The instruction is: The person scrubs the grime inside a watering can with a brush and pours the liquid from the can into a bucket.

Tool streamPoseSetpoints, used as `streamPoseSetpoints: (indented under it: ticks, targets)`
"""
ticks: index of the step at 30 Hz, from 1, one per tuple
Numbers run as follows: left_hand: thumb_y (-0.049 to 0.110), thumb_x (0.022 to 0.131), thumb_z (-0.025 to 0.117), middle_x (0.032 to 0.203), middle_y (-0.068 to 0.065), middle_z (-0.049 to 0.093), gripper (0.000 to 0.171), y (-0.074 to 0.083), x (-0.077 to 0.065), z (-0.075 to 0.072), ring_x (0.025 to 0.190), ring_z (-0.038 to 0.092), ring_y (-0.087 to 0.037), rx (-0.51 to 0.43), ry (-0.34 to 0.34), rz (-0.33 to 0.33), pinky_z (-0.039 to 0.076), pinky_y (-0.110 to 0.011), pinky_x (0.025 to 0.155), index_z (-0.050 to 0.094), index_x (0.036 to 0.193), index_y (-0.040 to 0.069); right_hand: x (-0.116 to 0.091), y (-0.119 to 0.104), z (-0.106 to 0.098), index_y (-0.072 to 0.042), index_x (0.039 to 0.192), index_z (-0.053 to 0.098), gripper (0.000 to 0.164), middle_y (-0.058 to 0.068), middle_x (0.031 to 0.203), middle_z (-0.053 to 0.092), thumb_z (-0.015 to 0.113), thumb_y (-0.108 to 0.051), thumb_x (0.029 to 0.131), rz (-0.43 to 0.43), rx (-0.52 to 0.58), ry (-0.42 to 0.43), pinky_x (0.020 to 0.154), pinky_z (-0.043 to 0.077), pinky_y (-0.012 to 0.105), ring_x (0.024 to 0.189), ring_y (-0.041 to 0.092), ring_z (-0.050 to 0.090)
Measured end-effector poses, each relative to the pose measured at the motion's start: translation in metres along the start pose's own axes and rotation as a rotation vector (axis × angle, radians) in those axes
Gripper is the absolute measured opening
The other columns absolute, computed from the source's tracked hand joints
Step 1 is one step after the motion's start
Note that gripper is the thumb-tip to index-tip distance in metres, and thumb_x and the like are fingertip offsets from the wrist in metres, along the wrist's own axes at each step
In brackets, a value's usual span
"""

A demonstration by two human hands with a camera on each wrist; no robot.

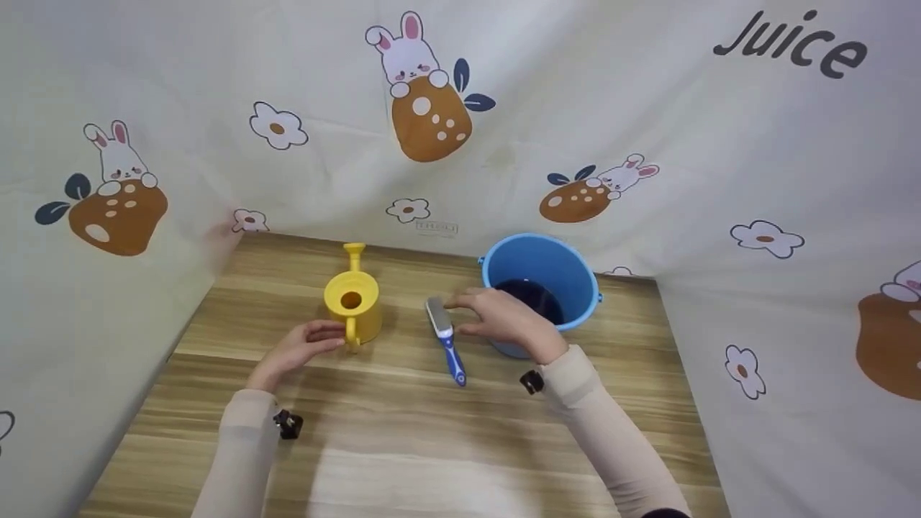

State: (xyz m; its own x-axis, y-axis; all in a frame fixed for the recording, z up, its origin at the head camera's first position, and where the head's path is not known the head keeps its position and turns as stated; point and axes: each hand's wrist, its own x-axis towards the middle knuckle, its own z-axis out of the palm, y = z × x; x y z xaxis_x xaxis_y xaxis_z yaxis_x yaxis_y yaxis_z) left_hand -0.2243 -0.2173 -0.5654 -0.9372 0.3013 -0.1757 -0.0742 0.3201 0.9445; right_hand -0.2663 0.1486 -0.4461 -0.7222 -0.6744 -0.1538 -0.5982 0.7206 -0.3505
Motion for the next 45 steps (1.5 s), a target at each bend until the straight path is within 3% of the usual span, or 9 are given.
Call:
streamPoseSetpoints:
  ticks: [3,15,24,32,38,45]
  targets:
    - [0.016,0.097,0.063,0.138,-0.033,0.052,0.054,-0.003,0.004,0.005,0.128,0.055,-0.041,-0.023,-0.002,-0.003,0.050,-0.025,0.098,0.044,0.138,-0.013,0.001,0.000,0.004,-0.018,0.135,0.061,0.044,0.007,0.142,0.059,0.068,-0.032,0.094,-0.001,-0.006,-0.018,0.109,0.044,0.041,0.132,0.024,0.055]
    - [0.007,0.095,0.063,0.132,-0.035,0.056,0.047,-0.012,0.019,0.021,0.115,0.063,-0.024,-0.073,0.050,-0.048,0.051,-0.020,0.090,0.047,0.131,-0.017,0.003,0.003,0.019,-0.016,0.133,0.063,0.042,0.006,0.138,0.061,0.067,-0.032,0.094,-0.039,-0.014,-0.032,0.107,0.046,0.039,0.129,0.024,0.057]
    - [0.010,0.095,0.064,0.125,-0.023,0.066,0.038,-0.018,0.024,0.025,0.097,0.063,0.000,-0.106,0.055,-0.058,0.045,-0.015,0.087,0.056,0.125,-0.013,0.003,0.005,0.037,-0.012,0.129,0.065,0.040,0.007,0.128,0.066,0.069,-0.029,0.093,-0.098,0.018,-0.023,0.099,0.050,0.038,0.117,0.023,0.064]
    - [0.019,0.097,0.063,0.122,-0.019,0.069,0.037,-0.018,0.026,0.028,0.098,0.062,-0.004,-0.098,0.104,-0.084,0.044,-0.018,0.088,0.061,0.121,-0.010,0.007,0.008,0.057,-0.015,0.129,0.066,0.039,0.004,0.124,0.070,0.068,-0.030,0.093,-0.058,0.030,-0.045,0.096,0.052,0.035,0.112,0.019,0.067]
    - [0.025,0.097,0.064,0.105,-0.006,0.072,0.034,-0.019,0.028,0.030,0.096,0.058,-0.015,-0.092,0.160,-0.110,0.042,-0.031,0.090,0.066,0.112,-0.006,0.008,0.011,0.071,-0.016,0.130,0.066,0.038,0.004,0.124,0.070,0.069,-0.027,0.093,-0.037,0.073,-0.051,0.093,0.053,0.034,0.110,0.021,0.068]
    - [0.026,0.098,0.062,0.110,-0.006,0.073,0.037,-0.022,0.028,0.033,0.101,0.059,-0.014,-0.144,0.162,-0.121,0.040,-0.038,0.099,0.065,0.119,-0.006,0.008,0.017,0.083,-0.014,0.129,0.066,0.039,0.008,0.127,0.069,0.070,-0.028,0.093,-0.002,0.114,-0.075,0.094,0.053,0.036,0.112,0.025,0.067]
